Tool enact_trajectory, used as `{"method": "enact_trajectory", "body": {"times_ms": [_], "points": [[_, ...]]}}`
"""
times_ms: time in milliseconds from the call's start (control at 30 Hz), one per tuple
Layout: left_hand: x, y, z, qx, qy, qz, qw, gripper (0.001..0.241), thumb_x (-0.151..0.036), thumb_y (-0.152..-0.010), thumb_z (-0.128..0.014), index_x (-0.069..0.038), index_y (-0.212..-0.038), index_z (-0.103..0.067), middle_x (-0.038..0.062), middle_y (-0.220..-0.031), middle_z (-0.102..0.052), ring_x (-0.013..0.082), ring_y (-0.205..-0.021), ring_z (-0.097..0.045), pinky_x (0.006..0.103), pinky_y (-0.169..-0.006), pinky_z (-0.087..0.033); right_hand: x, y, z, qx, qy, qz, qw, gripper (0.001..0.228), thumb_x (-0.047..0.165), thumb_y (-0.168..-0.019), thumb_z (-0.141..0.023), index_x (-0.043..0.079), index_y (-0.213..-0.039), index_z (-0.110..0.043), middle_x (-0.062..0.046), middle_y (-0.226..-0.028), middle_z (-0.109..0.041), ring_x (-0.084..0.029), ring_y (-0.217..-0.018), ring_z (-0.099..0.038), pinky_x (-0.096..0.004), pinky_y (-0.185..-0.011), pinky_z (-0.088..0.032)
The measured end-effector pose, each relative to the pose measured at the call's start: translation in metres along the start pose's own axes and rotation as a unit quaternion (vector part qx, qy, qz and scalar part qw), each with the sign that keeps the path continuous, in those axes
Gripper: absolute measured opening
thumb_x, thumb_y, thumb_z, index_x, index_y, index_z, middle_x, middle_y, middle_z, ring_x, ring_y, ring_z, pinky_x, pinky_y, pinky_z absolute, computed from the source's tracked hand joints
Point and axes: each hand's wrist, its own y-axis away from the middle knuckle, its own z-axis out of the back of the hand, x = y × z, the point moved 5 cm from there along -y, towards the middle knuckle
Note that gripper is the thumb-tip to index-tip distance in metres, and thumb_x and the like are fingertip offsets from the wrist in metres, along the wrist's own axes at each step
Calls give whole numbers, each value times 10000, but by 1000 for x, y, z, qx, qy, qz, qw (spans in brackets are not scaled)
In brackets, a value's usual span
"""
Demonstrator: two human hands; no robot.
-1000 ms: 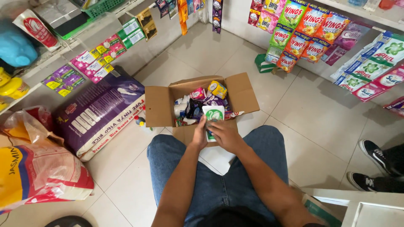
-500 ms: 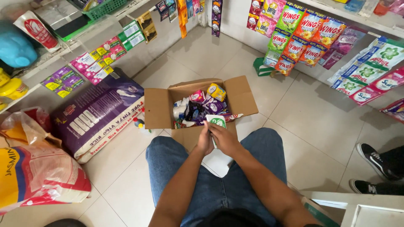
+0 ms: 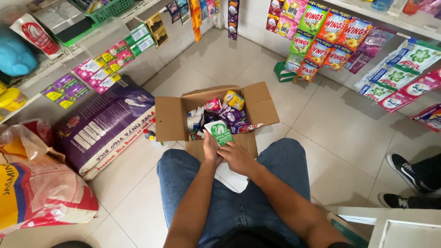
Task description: The person is taking food items from a cardboard box and placing them onto grocery store shelves.
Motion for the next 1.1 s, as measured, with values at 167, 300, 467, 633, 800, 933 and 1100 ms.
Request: {"method": "enact_trajectory", "body": {"times_ms": [167, 300, 467, 633, 800, 933, 1100], "points": [[-6, 13, -22, 12, -7, -5, 1000, 711, -660, -1020, -335, -194, -1557, -366, 180, -1454, -543, 359, -1259, -595, 543, -1099, -457, -5, 2, 33, -95, -95, 28, 990, 205, 131, -969, -570, 188, -1093, -723, 26, -1177, -714, -245, -1040, -630, -353, -843, -514], [3, 28, -44, 80, -38, 83, 993, 783, -724, -963, -376, -228, -1569, -344, 111, -1372, -592, 243, -1106, -646, 399, -934, -567, -34, 3, 46, -113, -76, -56, 989, 299, 220, -1015, -558, 176, -1279, -691, -55, -1435, -623, -358, -1258, -584, -456, -1010, -492], [33, 30, -32, 160, -93, 164, 969, 754, -680, -977, -449, -278, -1597, -295, 146, -1463, -522, 326, -1245, -588, 562, -1041, -489, -65, 15, 27, -96, -23, -168, 981, 286, 248, -1010, -551, 164, -1272, -630, -197, -1625, -372, -574, -1393, -379, -652, -1053, -416], [31, 28, -35, 185, -90, 166, 964, 777, -663, -982, -466, -257, -1609, -254, 150, -1490, -484, 322, -1279, -561, 566, -1061, -465, -49, 9, 39, -126, -91, -210, 965, 345, 90, -968, -599, 134, -1308, -638, -267, -1651, -264, -560, -1413, -363, -590, -1105, -423], [16, 10, -12, 83, -86, 65, 991, 612, -624, -988, -494, -200, -1427, -549, 77, -1294, -639, 215, -1134, -602, 434, -1054, -482, -41, 14, -3, -63, -84, -105, 989, 416, 278, -942, -628, 204, -1351, -634, -153, -1588, -418, -394, -1374, -521, -470, -1064, -488], [13, 0, -1, 37, -21, 43, 998, 547, -577, -1000, -528, -154, -1332, -627, 115, -1212, -694, 224, -1064, -647, 432, -1000, -522, -21, 0, 5, -69, -43, -52, 995, 504, 408, -950, -644, 177, -1397, -618, -152, -1493, -522, -380, -1402, -499, -509, -1133, -405], [24, -4, 4, 83, -30, 100, 991, 609, -589, -996, -513, -181, -1447, -535, 107, -1289, -654, 230, -1118, -634, 452, -1021, -519, -49, 9, -3, -138, -22, -102, 985, 243, 298, -995, -619, 236, -1200, -734, -72, -1356, -623, -342, -1256, -596, -497, -985, -464]]}}
